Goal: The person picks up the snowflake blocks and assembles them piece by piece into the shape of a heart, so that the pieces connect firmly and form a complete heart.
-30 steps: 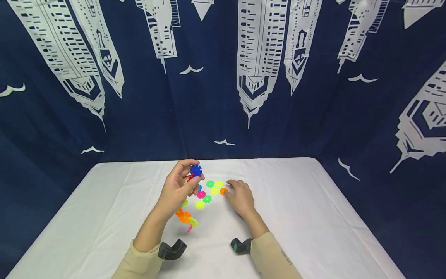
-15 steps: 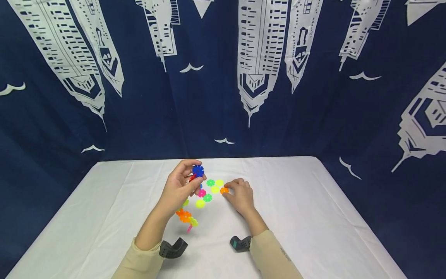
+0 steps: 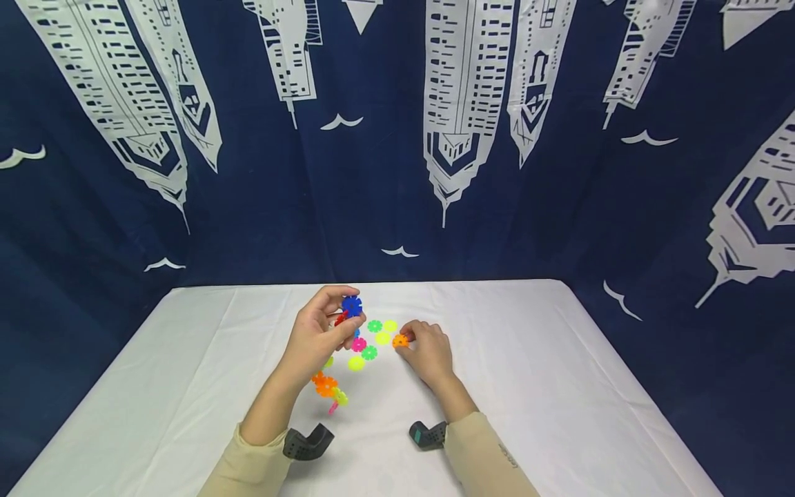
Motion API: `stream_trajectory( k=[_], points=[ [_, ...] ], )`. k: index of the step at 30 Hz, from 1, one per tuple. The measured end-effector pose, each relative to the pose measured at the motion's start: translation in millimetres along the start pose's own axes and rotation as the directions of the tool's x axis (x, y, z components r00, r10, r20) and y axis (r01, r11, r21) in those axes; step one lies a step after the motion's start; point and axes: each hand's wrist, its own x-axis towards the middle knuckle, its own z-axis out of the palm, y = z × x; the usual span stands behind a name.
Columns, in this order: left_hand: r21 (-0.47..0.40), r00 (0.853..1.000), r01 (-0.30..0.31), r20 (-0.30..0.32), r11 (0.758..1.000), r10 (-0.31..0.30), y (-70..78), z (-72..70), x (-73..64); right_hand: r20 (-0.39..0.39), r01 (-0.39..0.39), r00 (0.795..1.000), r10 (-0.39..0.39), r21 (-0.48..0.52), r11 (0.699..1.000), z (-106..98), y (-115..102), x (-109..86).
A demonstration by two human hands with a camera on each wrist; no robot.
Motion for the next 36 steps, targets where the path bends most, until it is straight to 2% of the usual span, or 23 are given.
stream_trajectory(
  k=[5, 9, 14, 17, 22, 26, 32, 36],
  points=[
    [-0.001, 1.0, 0.006, -0.006, 1.0, -0.006, 0.8, 0.2, -1.2, 0.029, -0.005, 1.0, 0.002, 0.105, 0.994, -2, 1, -0.9],
    [-0.001, 1.0, 0.015, -0.003, 1.0, -0.015, 2.0, 0.3, -1.5, 0.056, -0.021, 0.998, 0.008, 0.237, 0.971, -4, 0, -0.1],
    [0.036, 0.999, 0.038, 0.012, 0.999, -0.038, 3.2, 0.7, -1.8, 0.073, -0.051, 0.997, 0.021, 0.432, 0.901, -10, -3, 1.6],
    [0.058, 0.999, 0.04, 0.016, 0.998, -0.041, 3.1, 0.9, -2.1, 0.072, -0.049, 0.997, 0.014, 0.513, 0.857, -16, -6, 2.3],
    [0.068, 0.999, 0.049, 0.019, 0.997, -0.05, 2.4, 0.6, -2.0, 0.048, -0.044, 0.999, 0.019, 0.578, 0.815, -26, -12, 4.4],
    [0.081, 0.998, 0.063, 0.021, 0.995, -0.065, 1.9, 0.8, -1.8, 0.053, -0.073, 0.997, 0.051, 0.639, 0.766, -37, -20, 5.6],
    [0.014, 0.997, 0.069, 0.029, 0.998, -0.069, 1.6, 1.8, -1.2, 0.046, -0.098, 0.995, 0.093, 0.71, 0.697, -60, -36, 4.8],
    [-0.004, 0.996, 0.086, 0.034, 0.996, -0.086, 2.5, 2.7, -1.3, 0.025, -0.065, 0.997, 0.07, 0.762, 0.644, -76, -47, 1.4]
  ],
)
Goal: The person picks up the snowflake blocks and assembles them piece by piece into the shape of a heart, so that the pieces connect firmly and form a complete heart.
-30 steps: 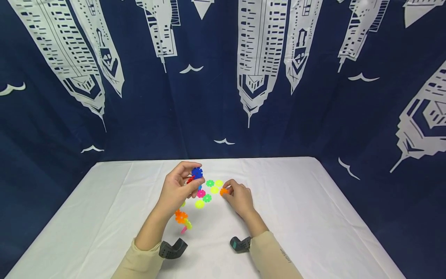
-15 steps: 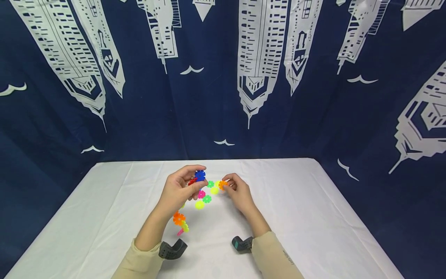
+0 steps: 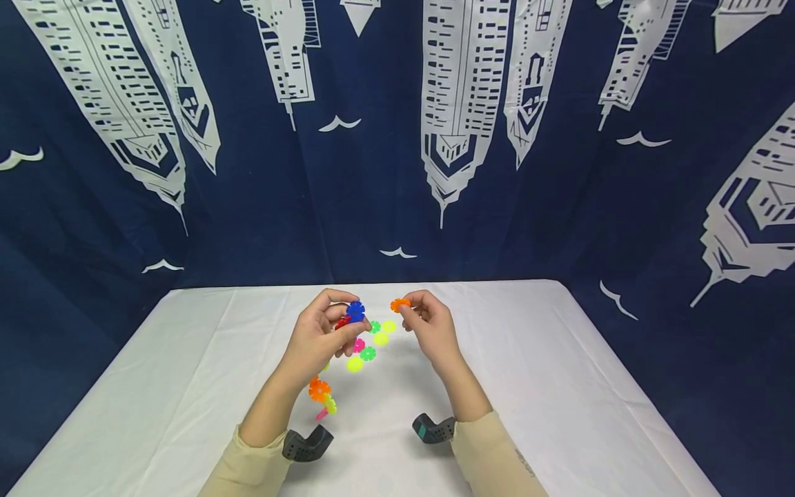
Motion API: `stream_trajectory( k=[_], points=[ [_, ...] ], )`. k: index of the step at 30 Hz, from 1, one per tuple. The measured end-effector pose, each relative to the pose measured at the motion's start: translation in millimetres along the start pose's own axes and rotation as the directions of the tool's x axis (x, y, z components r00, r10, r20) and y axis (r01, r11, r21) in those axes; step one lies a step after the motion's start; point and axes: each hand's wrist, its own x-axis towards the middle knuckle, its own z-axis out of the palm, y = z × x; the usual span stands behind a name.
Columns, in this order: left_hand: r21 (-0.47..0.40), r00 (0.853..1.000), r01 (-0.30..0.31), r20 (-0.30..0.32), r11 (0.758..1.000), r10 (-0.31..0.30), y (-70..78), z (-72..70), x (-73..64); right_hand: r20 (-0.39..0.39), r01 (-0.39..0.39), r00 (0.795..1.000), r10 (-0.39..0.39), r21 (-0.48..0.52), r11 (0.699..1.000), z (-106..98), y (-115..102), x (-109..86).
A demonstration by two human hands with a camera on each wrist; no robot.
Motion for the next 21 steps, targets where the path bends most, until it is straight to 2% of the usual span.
stream_trajectory(
  k=[6, 10, 16, 21],
  points=[
    [0.037, 1.0, 0.026, -0.003, 0.999, -0.025, 1.1, 1.4, -0.2, 0.011, 0.092, 0.996, -0.093, 0.041, 0.995, -2, -22, -7.5],
    [0.042, 0.999, 0.044, 0.001, 0.998, -0.045, -0.1, 1.0, -0.6, -0.01, 0.195, 0.981, -0.195, 0.043, 0.98, -2, -31, -11.4],
    [0.063, 0.999, 0.043, 0.019, 0.997, -0.044, -2.4, 2.0, -0.3, -0.008, 0.345, 0.938, -0.346, 0.066, 0.936, 2, -42, -18.0],
    [0.046, 0.999, 0.029, 0.044, 0.999, -0.031, -2.0, 4.0, -1.2, 0.035, 0.466, 0.883, -0.468, 0.06, 0.883, 10, -49, -25.3]
  ],
)
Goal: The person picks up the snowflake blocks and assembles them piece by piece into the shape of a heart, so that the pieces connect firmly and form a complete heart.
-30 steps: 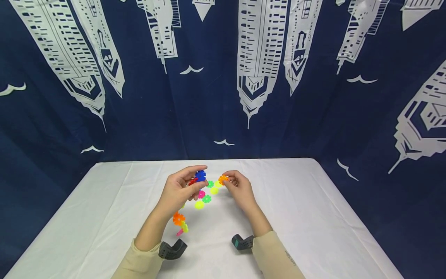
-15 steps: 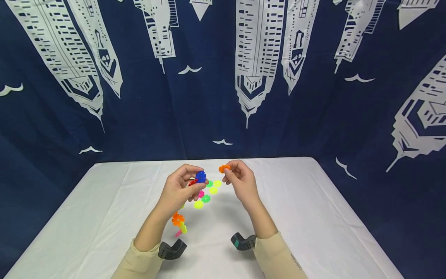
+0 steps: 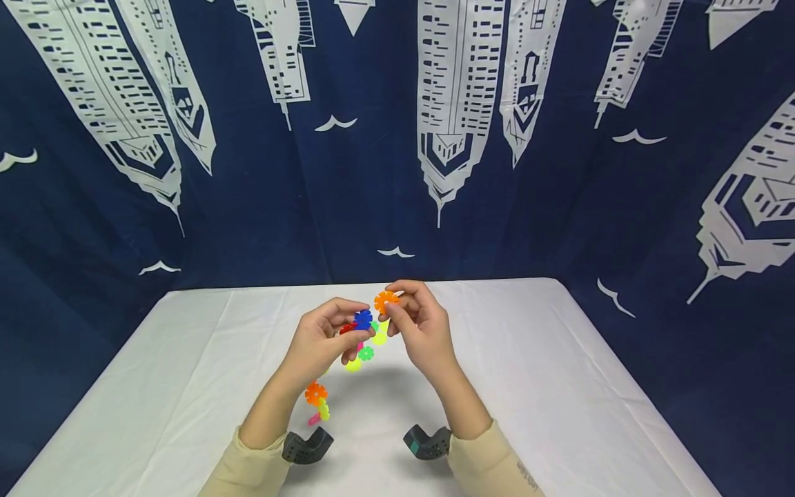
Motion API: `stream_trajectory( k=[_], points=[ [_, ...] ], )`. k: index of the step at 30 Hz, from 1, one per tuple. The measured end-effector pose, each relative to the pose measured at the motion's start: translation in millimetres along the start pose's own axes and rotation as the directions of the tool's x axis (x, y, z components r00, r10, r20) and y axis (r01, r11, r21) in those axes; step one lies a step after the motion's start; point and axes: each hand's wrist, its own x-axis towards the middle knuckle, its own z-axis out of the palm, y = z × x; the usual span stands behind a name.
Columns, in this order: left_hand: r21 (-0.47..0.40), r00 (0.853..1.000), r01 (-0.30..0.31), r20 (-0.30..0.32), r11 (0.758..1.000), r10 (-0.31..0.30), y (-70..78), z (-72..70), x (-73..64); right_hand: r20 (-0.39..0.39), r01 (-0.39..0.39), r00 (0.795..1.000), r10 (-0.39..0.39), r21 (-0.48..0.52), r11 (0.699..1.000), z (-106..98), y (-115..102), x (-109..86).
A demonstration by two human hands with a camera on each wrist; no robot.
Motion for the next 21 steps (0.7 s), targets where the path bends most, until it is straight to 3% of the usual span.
stream_trajectory(
  k=[7, 21],
  points=[
    [-0.044, 1.0, -0.005, 0.006, 0.999, 0.005, 2.7, 2.1, -1.5, 0.035, 0.103, 0.994, -0.102, -0.039, 0.994, 10, -5, -5.2],
    [-0.112, 0.999, -0.038, 0.012, 0.993, 0.039, 8.4, 2.6, -4.2, -0.085, 0.215, 0.973, -0.214, 0.001, 0.977, 29, 1, -11.7]
  ],
)
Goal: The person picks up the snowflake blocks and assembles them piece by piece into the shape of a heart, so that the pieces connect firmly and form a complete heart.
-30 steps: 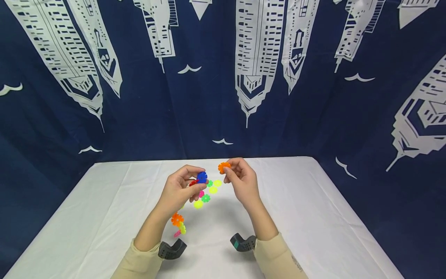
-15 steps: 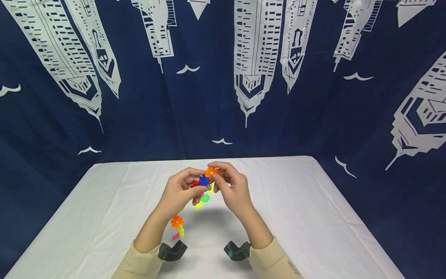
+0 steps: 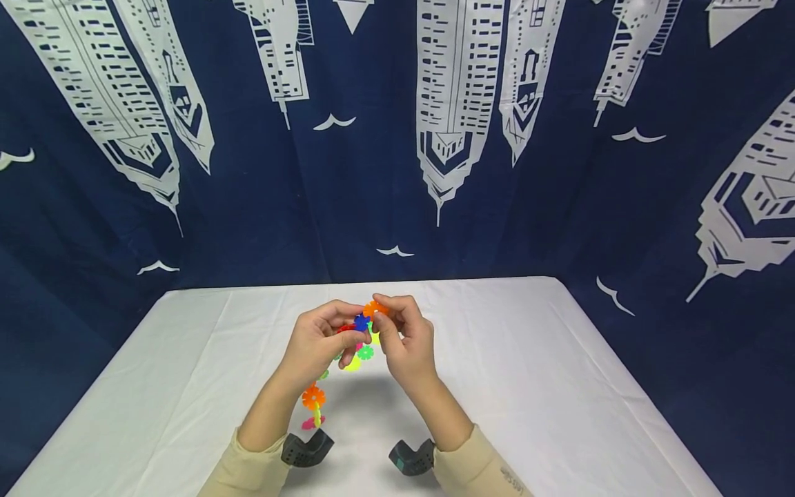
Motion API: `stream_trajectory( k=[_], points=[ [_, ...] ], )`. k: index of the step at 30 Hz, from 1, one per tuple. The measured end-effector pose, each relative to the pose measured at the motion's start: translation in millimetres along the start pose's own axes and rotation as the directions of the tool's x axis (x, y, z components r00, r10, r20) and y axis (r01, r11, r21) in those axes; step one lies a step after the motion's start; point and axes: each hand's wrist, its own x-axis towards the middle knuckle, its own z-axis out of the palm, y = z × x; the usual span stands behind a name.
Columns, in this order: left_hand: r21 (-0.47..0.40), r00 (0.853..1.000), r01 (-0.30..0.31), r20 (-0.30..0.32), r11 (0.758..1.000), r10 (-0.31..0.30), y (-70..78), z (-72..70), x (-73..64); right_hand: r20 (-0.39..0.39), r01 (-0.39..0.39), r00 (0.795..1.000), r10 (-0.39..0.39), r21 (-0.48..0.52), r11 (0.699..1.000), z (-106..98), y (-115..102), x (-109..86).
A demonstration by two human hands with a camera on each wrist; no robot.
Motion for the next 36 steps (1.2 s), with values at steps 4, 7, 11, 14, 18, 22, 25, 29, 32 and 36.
stream_trajectory(
  k=[4, 7, 11, 14, 18, 22, 25, 29, 32, 36],
  points=[
    [0.006, 1.0, -0.003, 0.008, 1.0, 0.003, 1.8, -2.0, 1.2, 0.017, 0.049, 0.999, -0.049, 0.026, 0.998, 1, 0, 2.3],
    [0.004, 1.0, -0.007, 0.018, 1.0, 0.007, 2.8, -2.4, 1.9, 0.047, 0.061, 0.997, -0.062, 0.026, 0.998, 0, 0, 4.6],
    [-0.004, 0.999, 0.004, 0.033, 1.0, -0.004, 2.5, -0.2, 3.2, 0.092, 0.045, 0.995, -0.041, -0.035, 0.998, -7, -1, 7.7],
    [0.008, 0.998, 0.038, 0.04, 0.999, -0.038, 1.9, -0.1, 3.9, 0.132, 0.036, 0.991, -0.023, -0.096, 0.995, -11, -2, 9.9],
    [0.039, 0.994, 0.069, 0.083, 0.997, -0.072, 2.6, -3.6, 3.5, 0.132, 0.035, 0.991, -0.015, -0.147, 0.989, -16, -3, 10.7],
    [0.08, 0.986, 0.062, 0.147, 0.995, -0.073, 2.8, -11.1, 2.9, 0.073, 0.038, 0.997, -0.026, -0.177, 0.983, -18, -4, 9.6],
    [0.131, 0.984, 0.052, 0.164, 0.99, -0.073, -0.6, -18.8, 2.8, 0.01, 0.047, 0.999, -0.046, -0.203, 0.978, -20, -5, 9.7],
    [0.215, 0.983, 0.067, 0.153, 0.974, -0.101, -10.4, -28.8, 4.5, -0.099, 0.024, 0.994, -0.04, -0.16, 0.987, -25, -6, 12.8],
    [0.265, 0.97, 0.141, 0.155, 0.954, -0.187, -20.4, -35.0, 5.6, -0.176, 0.002, 0.984, -0.02, -0.102, 0.995, -31, -5, 15.7],
    [0.227, 0.924, 0.257, 0.227, 0.939, -0.307, -33.6, -42.3, 7.5, -0.251, -0.013, 0.968, 0.0, -0.054, 0.998, -39, -2, 18.7]
  ],
)
